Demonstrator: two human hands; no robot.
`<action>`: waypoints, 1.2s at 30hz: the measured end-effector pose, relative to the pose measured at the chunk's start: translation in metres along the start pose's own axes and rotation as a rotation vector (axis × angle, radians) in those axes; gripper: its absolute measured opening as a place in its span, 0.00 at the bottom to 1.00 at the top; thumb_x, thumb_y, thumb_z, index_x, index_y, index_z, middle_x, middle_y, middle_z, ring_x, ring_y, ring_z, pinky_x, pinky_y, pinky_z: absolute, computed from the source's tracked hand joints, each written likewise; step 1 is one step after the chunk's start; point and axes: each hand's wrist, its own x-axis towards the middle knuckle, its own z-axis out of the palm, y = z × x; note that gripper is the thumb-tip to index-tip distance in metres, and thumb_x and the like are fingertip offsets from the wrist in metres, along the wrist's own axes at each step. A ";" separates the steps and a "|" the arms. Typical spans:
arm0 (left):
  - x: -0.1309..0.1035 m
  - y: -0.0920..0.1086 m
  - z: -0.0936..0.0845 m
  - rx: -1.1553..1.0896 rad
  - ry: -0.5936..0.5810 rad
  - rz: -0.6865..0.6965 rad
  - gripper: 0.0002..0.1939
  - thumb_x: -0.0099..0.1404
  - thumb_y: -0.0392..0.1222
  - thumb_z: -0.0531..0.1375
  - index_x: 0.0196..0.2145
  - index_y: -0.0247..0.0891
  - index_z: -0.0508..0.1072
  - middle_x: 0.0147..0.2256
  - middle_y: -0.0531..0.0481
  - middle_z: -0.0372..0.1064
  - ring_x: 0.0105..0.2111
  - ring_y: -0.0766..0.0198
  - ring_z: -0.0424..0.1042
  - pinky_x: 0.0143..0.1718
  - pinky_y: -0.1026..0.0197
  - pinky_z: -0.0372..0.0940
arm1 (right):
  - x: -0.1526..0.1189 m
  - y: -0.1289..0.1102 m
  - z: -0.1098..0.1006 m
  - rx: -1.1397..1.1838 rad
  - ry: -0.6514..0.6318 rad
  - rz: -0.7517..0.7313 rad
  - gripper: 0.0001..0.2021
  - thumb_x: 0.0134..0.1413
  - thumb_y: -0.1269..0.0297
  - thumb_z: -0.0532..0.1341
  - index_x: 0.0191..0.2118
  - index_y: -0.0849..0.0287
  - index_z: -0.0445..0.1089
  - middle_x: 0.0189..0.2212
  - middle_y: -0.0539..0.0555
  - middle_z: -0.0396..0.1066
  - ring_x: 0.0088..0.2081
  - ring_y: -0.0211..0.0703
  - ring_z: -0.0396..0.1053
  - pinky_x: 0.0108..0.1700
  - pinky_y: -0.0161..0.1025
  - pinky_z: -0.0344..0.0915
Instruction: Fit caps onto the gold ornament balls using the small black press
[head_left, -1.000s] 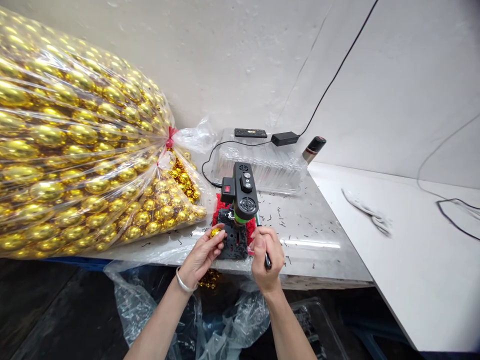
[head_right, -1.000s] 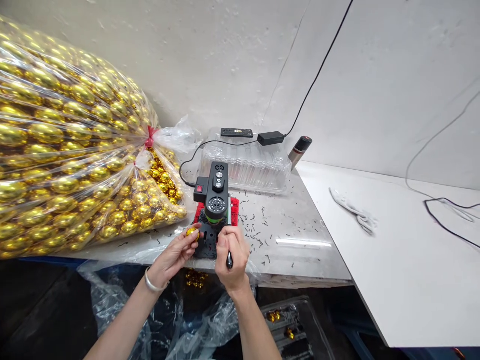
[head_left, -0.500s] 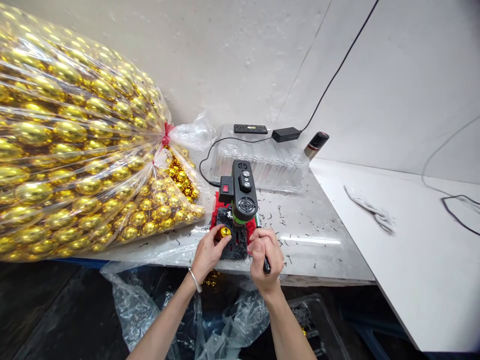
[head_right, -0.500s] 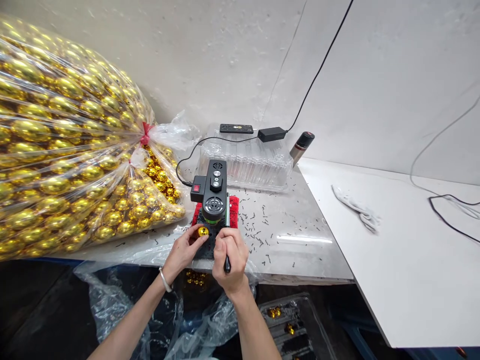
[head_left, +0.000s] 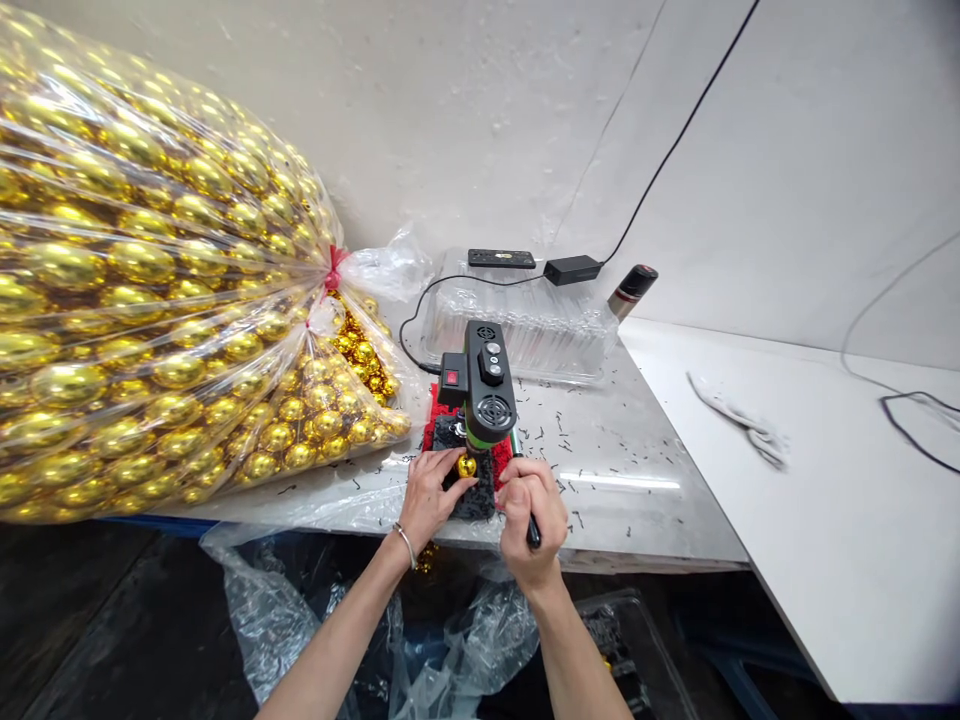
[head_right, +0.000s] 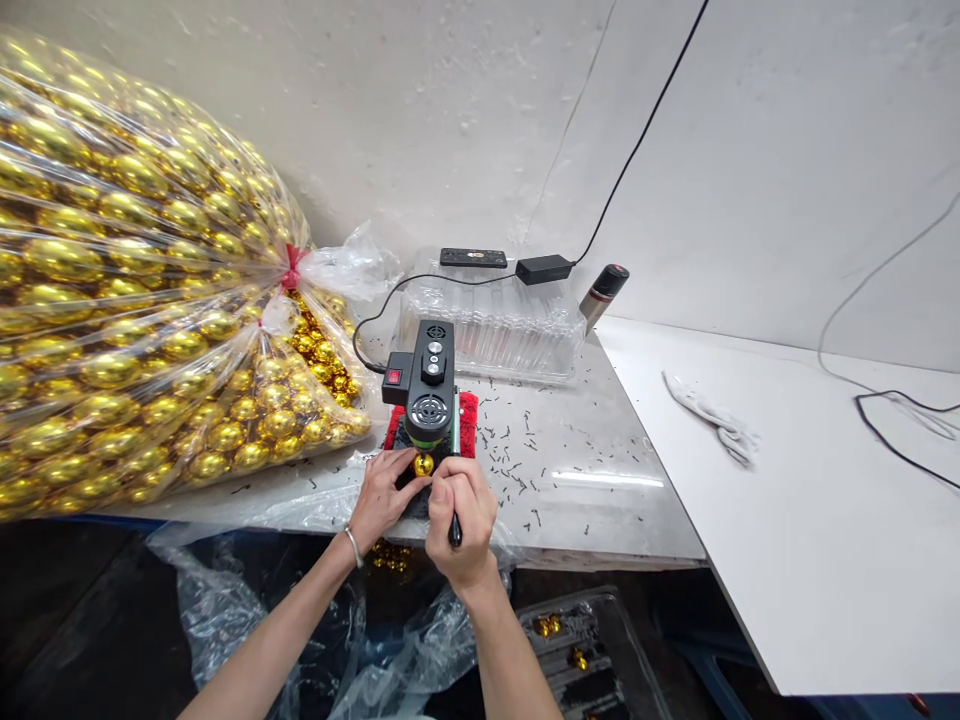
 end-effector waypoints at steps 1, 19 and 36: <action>0.000 -0.001 0.001 0.000 0.002 0.003 0.18 0.62 0.46 0.60 0.49 0.40 0.72 0.46 0.43 0.73 0.46 0.54 0.69 0.51 0.49 0.60 | -0.002 0.001 0.000 0.000 0.000 -0.003 0.12 0.57 0.77 0.49 0.26 0.57 0.60 0.23 0.50 0.61 0.31 0.39 0.64 0.31 0.37 0.63; -0.001 -0.003 0.002 0.004 0.023 0.033 0.17 0.62 0.46 0.61 0.48 0.38 0.72 0.44 0.43 0.73 0.45 0.54 0.69 0.49 0.51 0.60 | -0.045 0.044 0.024 -0.019 0.044 -0.136 0.11 0.61 0.71 0.45 0.29 0.57 0.58 0.30 0.50 0.60 0.34 0.38 0.66 0.44 0.46 0.65; -0.089 0.002 -0.027 -0.100 0.050 0.139 0.21 0.64 0.46 0.58 0.55 0.42 0.66 0.46 0.45 0.72 0.46 0.58 0.72 0.47 0.57 0.70 | 0.020 -0.018 -0.004 0.052 0.008 0.171 0.14 0.62 0.72 0.49 0.24 0.58 0.59 0.25 0.49 0.61 0.30 0.36 0.61 0.34 0.36 0.58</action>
